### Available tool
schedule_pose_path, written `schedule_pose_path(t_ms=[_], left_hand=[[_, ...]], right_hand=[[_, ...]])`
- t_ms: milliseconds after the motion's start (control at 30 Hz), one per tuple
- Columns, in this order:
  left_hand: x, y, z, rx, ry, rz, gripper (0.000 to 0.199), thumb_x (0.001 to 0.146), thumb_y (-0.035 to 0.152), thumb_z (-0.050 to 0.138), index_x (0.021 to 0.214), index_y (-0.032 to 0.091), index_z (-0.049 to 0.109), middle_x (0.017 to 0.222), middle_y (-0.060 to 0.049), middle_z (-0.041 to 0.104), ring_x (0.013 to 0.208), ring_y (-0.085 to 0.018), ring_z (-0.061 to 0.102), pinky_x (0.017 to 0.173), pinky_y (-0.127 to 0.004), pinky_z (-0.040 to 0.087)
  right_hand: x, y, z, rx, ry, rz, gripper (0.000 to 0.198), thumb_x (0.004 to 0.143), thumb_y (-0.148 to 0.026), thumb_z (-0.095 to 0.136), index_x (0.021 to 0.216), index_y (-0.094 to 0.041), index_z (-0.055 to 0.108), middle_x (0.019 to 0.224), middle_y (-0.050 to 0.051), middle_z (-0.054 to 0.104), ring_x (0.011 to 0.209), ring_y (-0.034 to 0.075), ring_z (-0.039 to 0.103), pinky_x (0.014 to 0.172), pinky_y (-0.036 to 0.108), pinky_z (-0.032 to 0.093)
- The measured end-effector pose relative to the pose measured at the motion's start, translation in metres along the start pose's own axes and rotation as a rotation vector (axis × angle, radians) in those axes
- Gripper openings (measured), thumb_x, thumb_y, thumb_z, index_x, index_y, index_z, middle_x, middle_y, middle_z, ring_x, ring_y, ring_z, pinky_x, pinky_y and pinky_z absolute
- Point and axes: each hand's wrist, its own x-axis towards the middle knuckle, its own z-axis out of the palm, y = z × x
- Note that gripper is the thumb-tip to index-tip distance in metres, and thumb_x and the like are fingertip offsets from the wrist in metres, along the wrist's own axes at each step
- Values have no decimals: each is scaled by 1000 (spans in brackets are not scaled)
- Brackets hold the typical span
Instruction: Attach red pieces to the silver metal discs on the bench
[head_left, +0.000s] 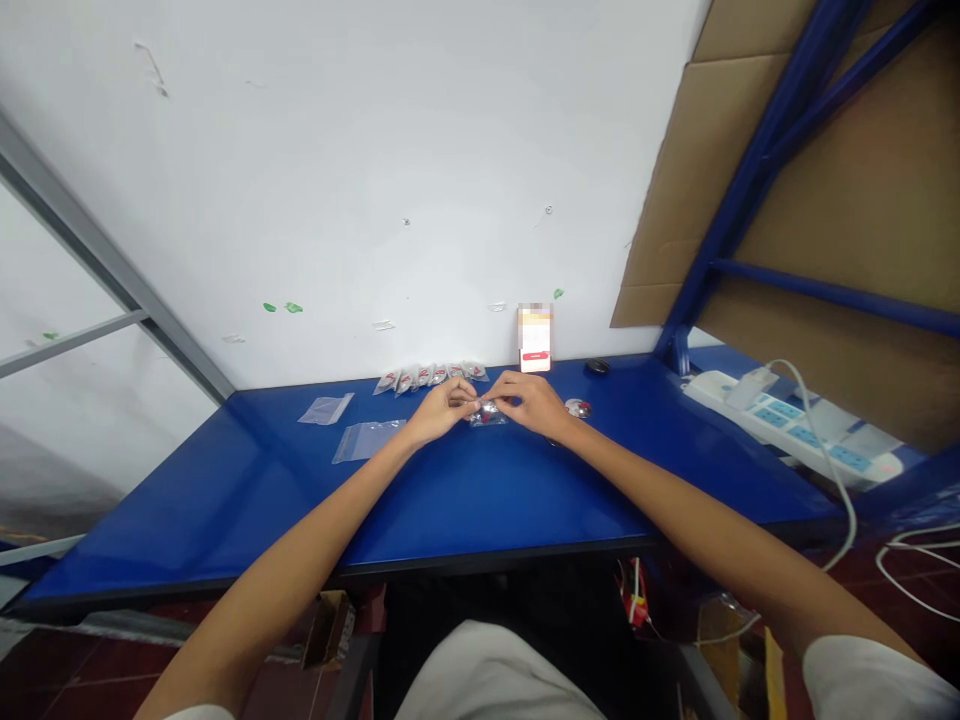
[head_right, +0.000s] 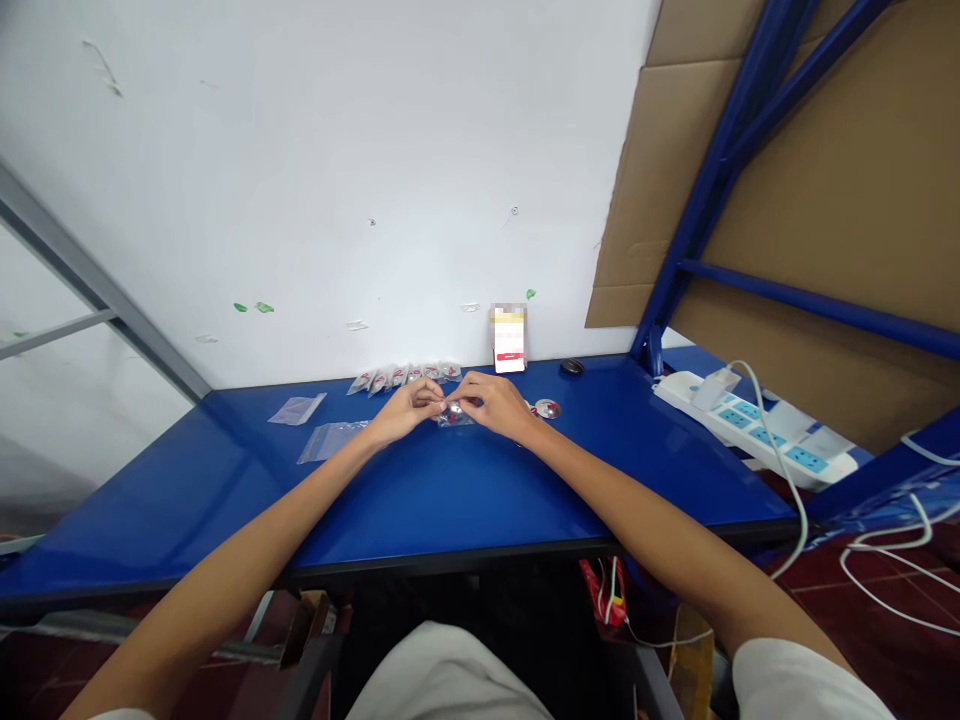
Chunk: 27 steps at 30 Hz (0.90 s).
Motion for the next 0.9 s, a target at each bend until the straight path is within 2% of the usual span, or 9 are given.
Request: schedule_pose_path(t_ms=[100,200,267,367,467,600,700,800,900], left_hand=[[1,-3,-1,45,42,0,35,80,37,87,103,18,68,89,-6,78,78,-19,74,74,-31,59],[-2,0,0,150,79,50,30,82,37,86,100,18,71,90,-7,80,82,-22,77,76,-33,60],[-4,4,1,208,77,99,27,86,40,83,101,20,73,91,-7,81,85,-23,78,78,-34,61],[-6,11,4,280,58,170,22,92,41,77,103,22,75,95,-6,82,90,-25,80,85,-37,62],[-5,14,5,294,49,181,18,96,38,71,104,23,77,96,-4,82,93,-26,80,88,-39,62],[-5,15,4,313,58,172,17,98,35,67,106,24,78,98,-4,83,94,-26,80,89,-39,62],[-7,18,3,372,78,202,16,98,34,66,105,25,78,99,-3,83,97,-27,80,90,-40,61],[-10,21,3,467,25,248,19,100,34,64,109,28,79,101,-3,83,94,-27,79,88,-39,60],[-9,21,1,569,-4,288,23,101,34,62,115,29,79,104,-3,84,90,-27,78,86,-38,57]], right_hand=[[1,-1,-3,92,-44,26,32,97,-20,66,124,-29,80,114,7,77,91,21,72,84,35,57],[3,0,-3,251,-85,149,43,95,-30,73,137,-27,73,114,8,78,88,20,73,83,35,60],[5,2,-2,307,-106,248,38,94,-36,75,130,-24,77,105,7,80,87,20,74,82,34,61],[8,5,0,377,-115,352,24,91,-38,77,106,-21,84,96,6,82,83,21,75,75,33,61],[10,8,-2,456,-95,405,21,88,-38,79,99,-21,85,93,6,82,70,19,72,67,31,60],[10,5,-6,403,-63,367,21,88,-38,79,98,-20,85,89,6,81,72,19,71,69,32,59],[9,5,-7,312,-108,288,22,89,-39,79,99,-20,84,89,6,79,76,19,72,73,32,58],[8,10,-8,249,-151,262,16,90,-33,75,91,-19,83,82,5,77,69,18,69,68,30,55],[8,17,-10,198,-119,270,11,88,-24,72,86,-20,81,77,3,77,66,17,68,65,28,52]])
